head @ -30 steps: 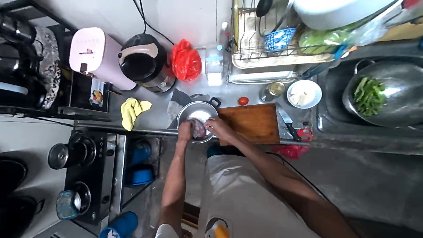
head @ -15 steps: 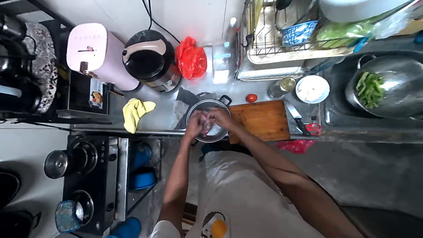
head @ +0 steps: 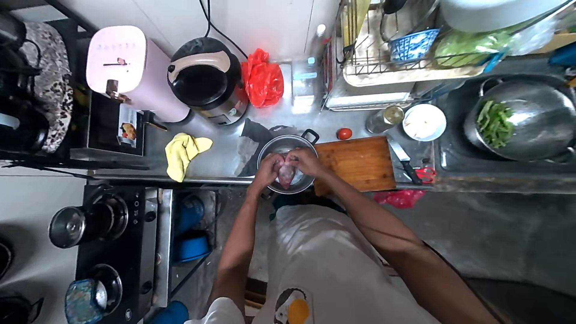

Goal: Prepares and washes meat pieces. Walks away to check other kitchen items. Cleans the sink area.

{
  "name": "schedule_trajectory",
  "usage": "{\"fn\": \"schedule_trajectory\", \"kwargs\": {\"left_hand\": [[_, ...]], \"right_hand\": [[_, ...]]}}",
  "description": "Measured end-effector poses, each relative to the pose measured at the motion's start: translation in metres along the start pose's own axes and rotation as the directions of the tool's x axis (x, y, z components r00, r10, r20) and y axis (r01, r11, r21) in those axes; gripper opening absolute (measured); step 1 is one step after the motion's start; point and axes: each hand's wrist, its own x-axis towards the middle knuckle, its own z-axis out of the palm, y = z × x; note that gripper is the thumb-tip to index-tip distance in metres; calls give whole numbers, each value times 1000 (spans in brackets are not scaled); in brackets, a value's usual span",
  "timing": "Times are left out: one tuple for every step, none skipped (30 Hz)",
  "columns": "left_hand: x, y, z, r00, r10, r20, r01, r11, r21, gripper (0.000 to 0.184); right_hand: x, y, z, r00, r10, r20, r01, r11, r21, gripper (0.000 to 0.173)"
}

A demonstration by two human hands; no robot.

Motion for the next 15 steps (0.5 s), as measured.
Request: {"fn": "schedule_trajectory", "kwargs": {"left_hand": [[0, 2, -3, 999, 9, 36, -10, 1000, 18, 7], [1, 4, -7, 997, 25, 75, -29, 999, 47, 9], [2, 5, -9, 993, 42, 114, -51, 996, 76, 11], [2, 8, -12, 987, 48, 152, -65, 992, 112, 12], [4, 10, -15, 980, 49, 191, -79, 985, 151, 13], [6, 11, -18, 973, 51, 227, -94, 978, 185, 15], [9, 13, -21, 964, 50, 260, -109, 970, 216, 18], [12, 13, -23, 956, 58, 288, -131, 962, 238, 20], [17, 5, -21, 945, 88, 314, -174, 950, 259, 18], [24, -9, -16, 930, 136, 340, -239, 930, 280, 16], [28, -19, -12, 916, 179, 360, -296, 906, 303, 16], [31, -25, -10, 901, 206, 381, -338, 884, 323, 17], [31, -27, -9, 888, 219, 404, -369, 863, 344, 17], [31, -26, -9, 878, 226, 423, -391, 848, 358, 17], [30, -22, -10, 869, 222, 442, -403, 835, 374, 16]], "right_hand": [[2, -2, -2, 999, -2, 46, 2, 1000, 0, 5], [4, -3, -3, 996, -11, 94, 12, 1000, -10, 5], [6, -2, -4, 989, -22, 144, 27, 999, -28, 6], [8, 1, -4, 981, -34, 193, 46, 997, -54, 7], [11, 5, -5, 970, -49, 238, 69, 995, -76, 8], [13, 7, -5, 960, -61, 275, 91, 991, -97, 10], [14, 7, -7, 949, -67, 310, 109, 987, -121, 11], [15, 6, -9, 940, -80, 332, 133, 981, -139, 12], [16, 8, -10, 932, -88, 351, 149, 977, -153, 13], [17, 10, -12, 924, -90, 371, 160, 973, -164, 13], [18, 12, -13, 917, -90, 389, 171, 969, -180, 14], [18, 13, -14, 909, -87, 408, 179, 965, -193, 14], [19, 13, -15, 899, -83, 430, 190, 959, -211, 14], [19, 13, -15, 885, -83, 459, 210, 949, -233, 14], [20, 13, -15, 868, -84, 489, 235, 938, -256, 15]]}}
